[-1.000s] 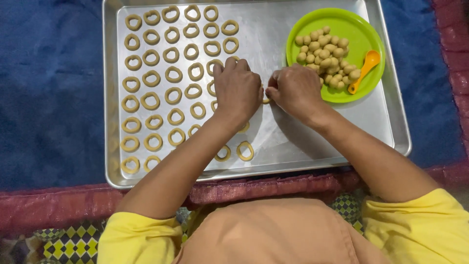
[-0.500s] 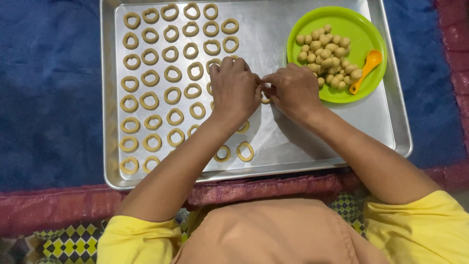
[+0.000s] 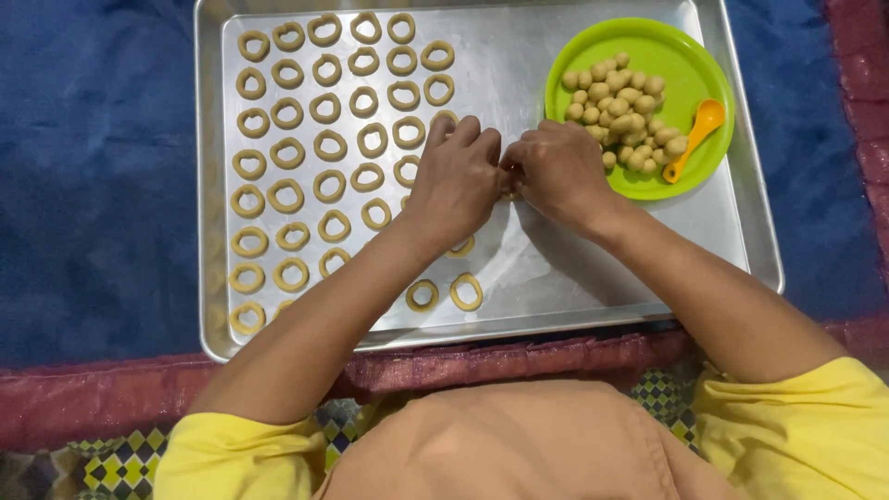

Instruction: Hand-forming dough rings by rolling small dough balls into thin ropes and joining the ends on a tray.

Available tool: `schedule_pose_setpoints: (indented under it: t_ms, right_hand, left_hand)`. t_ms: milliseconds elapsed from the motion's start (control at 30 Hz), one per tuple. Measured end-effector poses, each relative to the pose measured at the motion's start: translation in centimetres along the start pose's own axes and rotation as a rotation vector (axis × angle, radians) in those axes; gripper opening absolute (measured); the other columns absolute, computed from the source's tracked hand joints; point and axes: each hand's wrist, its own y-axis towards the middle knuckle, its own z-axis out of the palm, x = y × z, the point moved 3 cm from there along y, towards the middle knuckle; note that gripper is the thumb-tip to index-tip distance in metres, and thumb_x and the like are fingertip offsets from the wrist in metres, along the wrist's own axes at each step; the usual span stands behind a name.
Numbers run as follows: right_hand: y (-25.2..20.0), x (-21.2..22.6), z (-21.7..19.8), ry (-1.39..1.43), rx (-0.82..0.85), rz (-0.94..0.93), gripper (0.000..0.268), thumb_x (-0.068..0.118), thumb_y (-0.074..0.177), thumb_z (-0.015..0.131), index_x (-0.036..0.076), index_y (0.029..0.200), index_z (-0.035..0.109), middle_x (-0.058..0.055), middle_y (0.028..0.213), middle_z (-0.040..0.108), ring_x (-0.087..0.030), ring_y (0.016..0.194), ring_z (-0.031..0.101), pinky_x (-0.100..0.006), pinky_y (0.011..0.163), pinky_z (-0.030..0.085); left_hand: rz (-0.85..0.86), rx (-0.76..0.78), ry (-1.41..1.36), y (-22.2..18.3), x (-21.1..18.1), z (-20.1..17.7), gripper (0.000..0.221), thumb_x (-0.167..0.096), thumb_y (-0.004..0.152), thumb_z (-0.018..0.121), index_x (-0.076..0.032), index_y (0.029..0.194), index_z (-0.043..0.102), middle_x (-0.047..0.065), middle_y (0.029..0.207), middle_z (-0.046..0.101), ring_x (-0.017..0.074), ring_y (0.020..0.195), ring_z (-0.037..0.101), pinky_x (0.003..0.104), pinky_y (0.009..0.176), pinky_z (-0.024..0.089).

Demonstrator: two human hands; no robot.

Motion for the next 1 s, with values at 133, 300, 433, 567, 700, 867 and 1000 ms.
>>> schedule_pose_setpoints:
  t_ms: [133, 300, 433, 567, 700, 867, 1000]
  right_hand:
    - [0.4, -0.4, -0.4, 0.053, 0.01, 0.036, 0.011, 0.025, 0.082, 0.083, 0.017, 0.089, 0.079, -0.005, 0.076, 0.071, -0.026, 0.078, 0.067, -0.04, 0.07, 0.052]
    - [3.4, -1.2, -2.1, 0.242, -0.02, 0.122, 0.013, 0.026, 0.081, 0.083, 0.015, 0.089, 0.082, -0.002, 0.074, 0.074, -0.023, 0.059, 0.064, -0.038, 0.057, 0.049]
    - [8.2, -2.9, -1.2, 0.243, -0.17, 0.063, 0.007, 0.021, 0.081, 0.08, 0.016, 0.086, 0.083, -0.001, 0.067, 0.07, -0.026, 0.054, 0.061, -0.04, 0.055, 0.048]
    - [13.9, -4.3, 0.4, 0.197, -0.229, 0.143, 0.006, 0.02, 0.077, 0.079, 0.019, 0.081, 0.083, -0.002, 0.064, 0.071, -0.029, 0.053, 0.062, -0.045, 0.055, 0.05]
    - [18.2, -5.1, 2.8, 0.173, -0.311, 0.175, 0.011, 0.022, 0.069, 0.08, 0.021, 0.079, 0.085, -0.008, 0.068, 0.073, -0.035, 0.055, 0.065, -0.047, 0.055, 0.053]
    - [20.4, -5.1, 4.6, 0.141, -0.388, 0.201, 0.009, 0.02, 0.069, 0.081, 0.013, 0.074, 0.081, -0.015, 0.068, 0.071, -0.039, 0.056, 0.064, -0.05, 0.057, 0.052]
    - [20.9, -4.7, 5.1, 0.086, -0.395, 0.229, 0.009, 0.018, 0.067, 0.08, 0.01, 0.065, 0.075, -0.016, 0.062, 0.067, -0.04, 0.051, 0.06, -0.052, 0.054, 0.05]
  left_hand:
    - [0.049, 0.028, 0.0, 0.5, 0.5, -0.2, 0.012, -0.024, 0.08, 0.087, -0.013, 0.077, 0.082, 0.003, 0.078, 0.065, 0.02, 0.084, 0.051, 0.047, 0.09, 0.038]
    - [0.079, -0.046, 0.029, 2.1, 3.4, -0.3, 0.007, -0.028, 0.083, 0.077, -0.024, 0.082, 0.081, 0.0, 0.083, 0.057, 0.0221, 0.087, 0.048, 0.043, 0.092, 0.036]
    - [0.109, -0.132, 0.101, 4.3, 7.9, 0.4, 0.009, -0.026, 0.083, 0.079, -0.021, 0.075, 0.079, 0.0, 0.087, 0.06, 0.0214, 0.09, 0.049, 0.045, 0.094, 0.035]
    - [0.166, -0.262, 0.196, 6.4, 12.0, 0.0, 0.008, -0.025, 0.08, 0.08, -0.021, 0.073, 0.079, -0.003, 0.084, 0.06, 0.0193, 0.087, 0.047, 0.04, 0.089, 0.034]
    - [0.155, -0.202, 0.226, 7.3, 15.1, 1.2, 0.006, -0.022, 0.081, 0.079, -0.024, 0.075, 0.08, -0.002, 0.087, 0.058, 0.0204, 0.091, 0.051, 0.042, 0.095, 0.034]
    - [0.123, -0.257, 0.318, 8.0, 17.5, 3.2, 0.007, -0.024, 0.083, 0.078, -0.017, 0.083, 0.077, 0.0, 0.096, 0.067, 0.0237, 0.085, 0.062, 0.04, 0.078, 0.045]
    - [0.073, -0.314, 0.229, 7.9, 18.2, 4.4, 0.003, -0.013, 0.082, 0.075, -0.012, 0.084, 0.074, 0.004, 0.09, 0.069, 0.0257, 0.073, 0.062, 0.039, 0.068, 0.047]
